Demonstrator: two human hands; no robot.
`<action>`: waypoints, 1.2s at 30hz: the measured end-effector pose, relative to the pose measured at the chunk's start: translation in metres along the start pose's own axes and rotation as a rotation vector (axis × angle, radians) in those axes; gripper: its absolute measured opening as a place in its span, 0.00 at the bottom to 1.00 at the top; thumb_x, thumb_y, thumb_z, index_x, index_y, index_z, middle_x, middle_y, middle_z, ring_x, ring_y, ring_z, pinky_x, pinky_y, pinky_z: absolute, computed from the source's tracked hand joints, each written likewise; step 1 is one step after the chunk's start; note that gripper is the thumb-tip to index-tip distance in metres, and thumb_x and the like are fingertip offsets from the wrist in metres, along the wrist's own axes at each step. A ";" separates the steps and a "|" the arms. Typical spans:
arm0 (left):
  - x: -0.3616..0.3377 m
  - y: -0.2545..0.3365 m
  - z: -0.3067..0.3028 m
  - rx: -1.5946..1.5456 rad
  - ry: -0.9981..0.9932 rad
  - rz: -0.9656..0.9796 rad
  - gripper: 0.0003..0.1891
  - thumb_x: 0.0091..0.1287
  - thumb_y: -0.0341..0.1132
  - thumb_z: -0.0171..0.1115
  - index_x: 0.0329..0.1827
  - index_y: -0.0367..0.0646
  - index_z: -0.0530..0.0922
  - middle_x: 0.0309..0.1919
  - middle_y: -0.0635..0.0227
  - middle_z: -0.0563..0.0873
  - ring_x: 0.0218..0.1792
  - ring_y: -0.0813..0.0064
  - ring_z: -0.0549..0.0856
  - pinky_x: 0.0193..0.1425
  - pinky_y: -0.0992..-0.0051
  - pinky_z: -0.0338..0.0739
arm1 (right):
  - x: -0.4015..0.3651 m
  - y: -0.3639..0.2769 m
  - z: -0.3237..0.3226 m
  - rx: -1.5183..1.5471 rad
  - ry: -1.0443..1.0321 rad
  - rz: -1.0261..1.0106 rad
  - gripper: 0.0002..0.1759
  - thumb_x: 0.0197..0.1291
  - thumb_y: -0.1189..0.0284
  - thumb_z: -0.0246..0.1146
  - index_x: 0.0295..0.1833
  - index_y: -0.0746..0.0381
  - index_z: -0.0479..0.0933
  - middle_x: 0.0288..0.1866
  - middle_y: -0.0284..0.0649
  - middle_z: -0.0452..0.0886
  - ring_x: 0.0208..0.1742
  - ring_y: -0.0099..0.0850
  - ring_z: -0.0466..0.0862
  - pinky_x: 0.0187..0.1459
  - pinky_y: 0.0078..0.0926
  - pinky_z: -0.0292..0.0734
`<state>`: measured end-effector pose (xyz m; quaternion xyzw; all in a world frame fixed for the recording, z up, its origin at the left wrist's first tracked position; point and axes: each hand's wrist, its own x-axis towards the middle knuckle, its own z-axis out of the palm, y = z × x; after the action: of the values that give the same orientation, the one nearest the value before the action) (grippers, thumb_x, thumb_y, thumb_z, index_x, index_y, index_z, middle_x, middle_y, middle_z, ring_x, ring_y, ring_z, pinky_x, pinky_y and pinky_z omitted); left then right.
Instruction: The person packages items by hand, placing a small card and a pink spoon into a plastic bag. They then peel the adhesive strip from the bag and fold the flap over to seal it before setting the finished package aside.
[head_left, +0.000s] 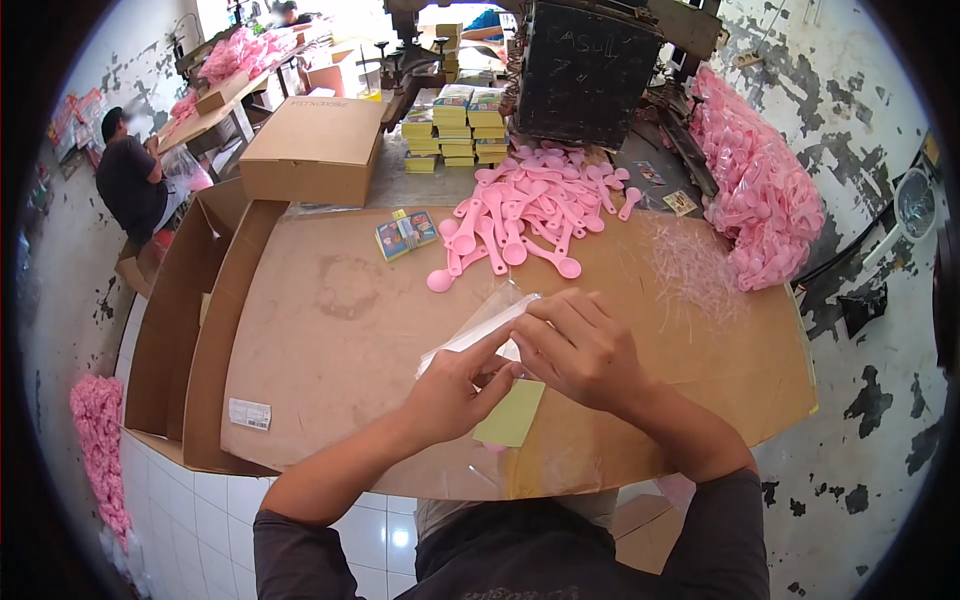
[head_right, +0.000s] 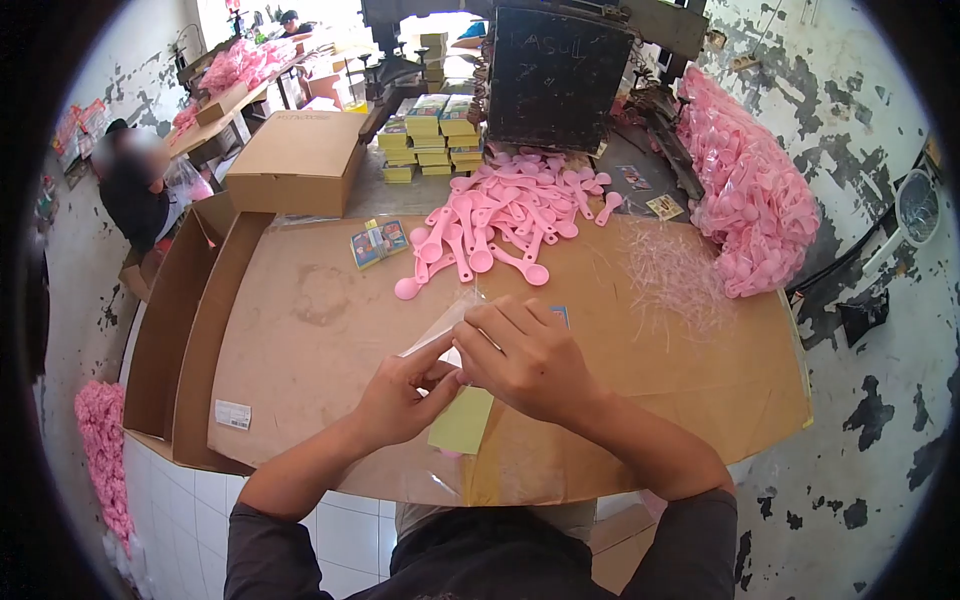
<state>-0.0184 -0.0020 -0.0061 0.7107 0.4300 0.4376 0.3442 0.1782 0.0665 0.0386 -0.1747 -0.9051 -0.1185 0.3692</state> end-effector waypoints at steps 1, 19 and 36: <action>0.000 -0.001 0.000 0.011 0.010 0.013 0.29 0.73 0.23 0.61 0.77 0.32 0.68 0.31 0.62 0.92 0.33 0.80 0.90 0.42 0.75 0.86 | 0.001 -0.001 0.000 -0.006 -0.008 -0.005 0.13 0.52 0.71 0.74 0.42 0.60 0.80 0.43 0.35 0.80 0.41 0.34 0.81 0.42 0.32 0.73; 0.007 -0.005 -0.009 -0.452 0.022 -0.152 0.25 0.82 0.30 0.54 0.79 0.37 0.63 0.50 0.55 0.92 0.52 0.78 0.89 0.58 0.74 0.82 | -0.181 0.245 -0.075 -0.543 -0.202 0.653 0.25 0.66 0.81 0.63 0.68 0.66 0.74 0.47 0.51 0.86 0.43 0.36 0.86 0.46 0.34 0.82; 0.011 -0.020 -0.007 -0.551 0.036 -0.239 0.19 0.81 0.33 0.59 0.70 0.34 0.75 0.51 0.56 0.91 0.48 0.76 0.90 0.54 0.71 0.87 | -0.049 0.029 0.023 1.342 -0.313 0.835 0.17 0.71 0.74 0.68 0.62 0.65 0.79 0.46 0.32 0.83 0.47 0.19 0.83 0.49 0.21 0.79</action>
<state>-0.0280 0.0164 -0.0173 0.5273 0.3817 0.5065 0.5654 0.2079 0.0895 -0.0100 -0.2541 -0.6844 0.6243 0.2782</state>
